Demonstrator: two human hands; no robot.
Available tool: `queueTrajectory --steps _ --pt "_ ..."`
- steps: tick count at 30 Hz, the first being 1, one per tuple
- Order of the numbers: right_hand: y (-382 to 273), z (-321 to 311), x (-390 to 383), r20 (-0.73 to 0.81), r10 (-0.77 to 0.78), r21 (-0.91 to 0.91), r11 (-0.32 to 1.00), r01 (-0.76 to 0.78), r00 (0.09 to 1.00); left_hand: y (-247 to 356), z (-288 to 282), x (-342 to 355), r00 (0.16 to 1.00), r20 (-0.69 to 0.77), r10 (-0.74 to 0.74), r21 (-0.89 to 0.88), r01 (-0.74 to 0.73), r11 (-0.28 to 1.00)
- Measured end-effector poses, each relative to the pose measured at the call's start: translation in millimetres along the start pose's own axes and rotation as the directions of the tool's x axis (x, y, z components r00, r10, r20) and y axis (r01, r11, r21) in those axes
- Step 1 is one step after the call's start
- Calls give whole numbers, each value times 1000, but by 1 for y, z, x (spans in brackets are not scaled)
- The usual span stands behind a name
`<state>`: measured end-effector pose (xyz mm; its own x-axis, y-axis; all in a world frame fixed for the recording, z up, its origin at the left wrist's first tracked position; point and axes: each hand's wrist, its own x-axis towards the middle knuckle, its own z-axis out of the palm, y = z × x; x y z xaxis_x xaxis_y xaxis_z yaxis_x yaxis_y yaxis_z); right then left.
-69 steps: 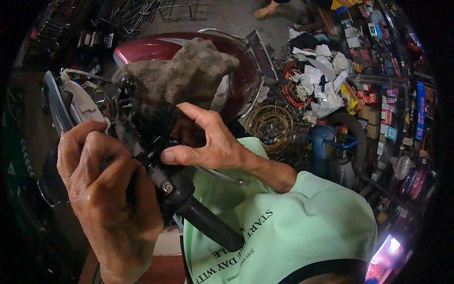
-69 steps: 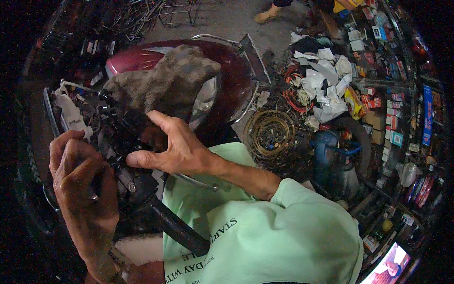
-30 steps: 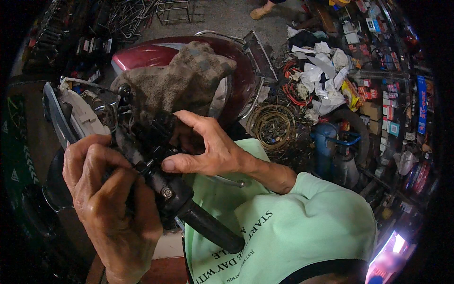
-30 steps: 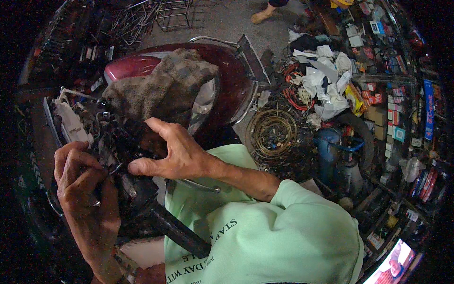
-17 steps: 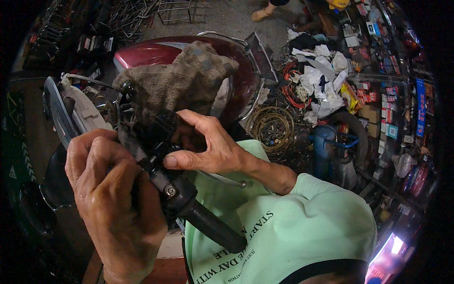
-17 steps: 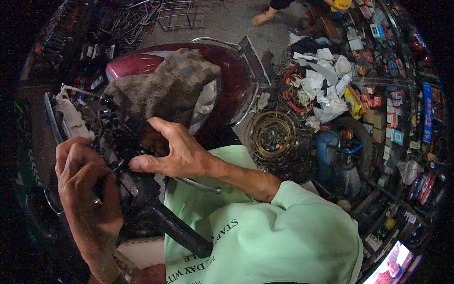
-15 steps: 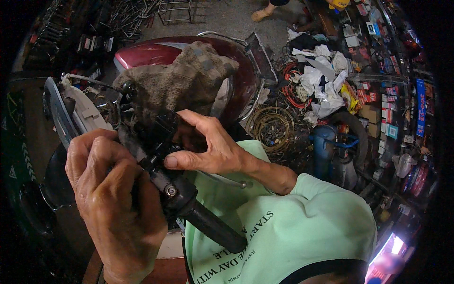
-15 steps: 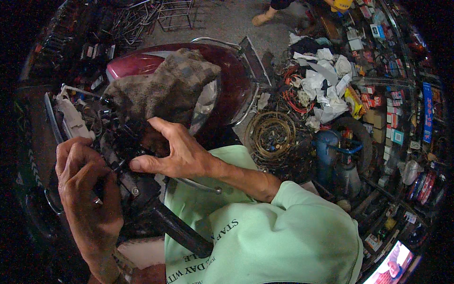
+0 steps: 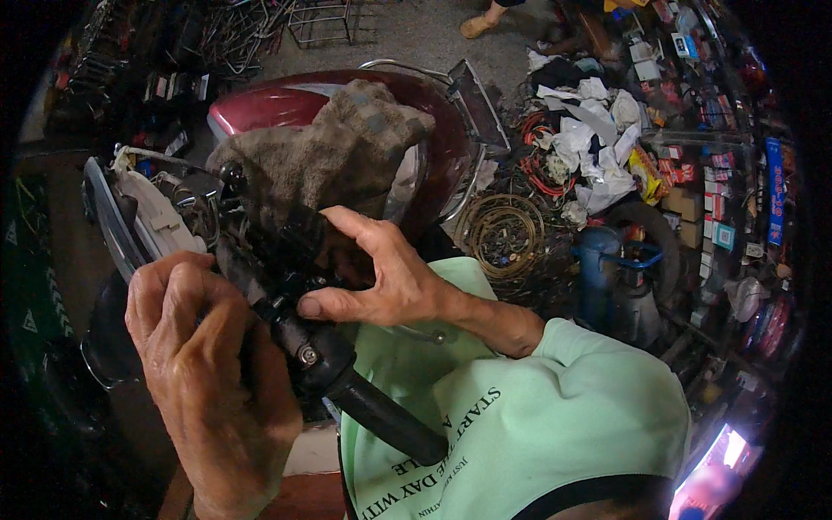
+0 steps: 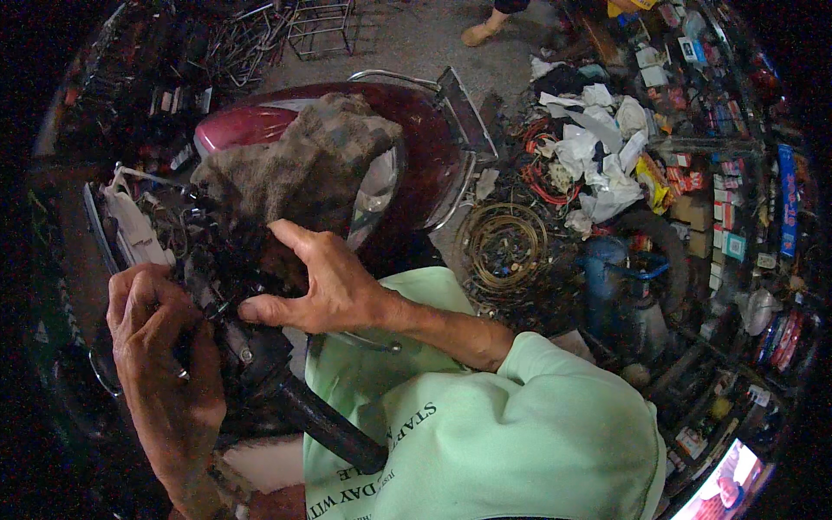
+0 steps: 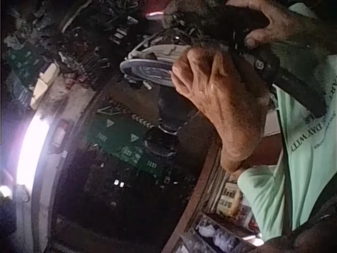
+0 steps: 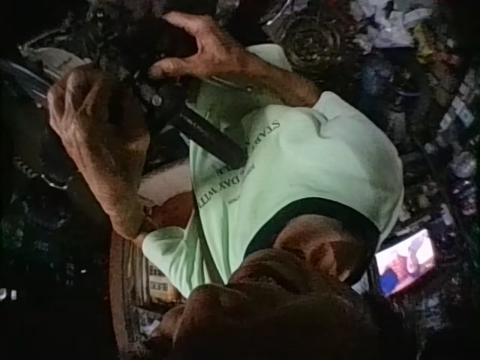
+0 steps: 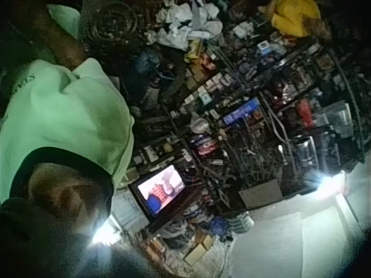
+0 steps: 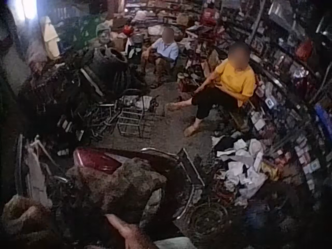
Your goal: The person uses a wrench to tighten a bolt on the motorcycle's handlebar assembly. They repeatedly adjust the component and test the fit while working in a cluttered workshop.
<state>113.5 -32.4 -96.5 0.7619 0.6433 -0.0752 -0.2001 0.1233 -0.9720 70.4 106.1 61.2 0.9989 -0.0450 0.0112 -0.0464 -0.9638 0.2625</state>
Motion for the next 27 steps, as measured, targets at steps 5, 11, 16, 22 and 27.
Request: queueTrajectory --steps 5,11,16,22,27 --pt "-2 4 0 -46 -65 30 997 66 997 -6 2 -4 1000 -21 0 -94 -2 996" --pt "-4 1 -1 -10 -37 3 999 37 999 -5 2 -5 999 -42 29 -100 -33 994" --pt "-3 0 0 10 -30 66 997 29 999 -6 4 -5 998 -56 2 -112 -9 994" --pt "-11 0 0 82 55 172 983 -69 995 -8 7 -7 994 -106 14 -150 -30 988" --pt "-12 -1 -1 119 120 220 965 -144 986 -11 13 -10 983 -186 7 -212 -47 976"
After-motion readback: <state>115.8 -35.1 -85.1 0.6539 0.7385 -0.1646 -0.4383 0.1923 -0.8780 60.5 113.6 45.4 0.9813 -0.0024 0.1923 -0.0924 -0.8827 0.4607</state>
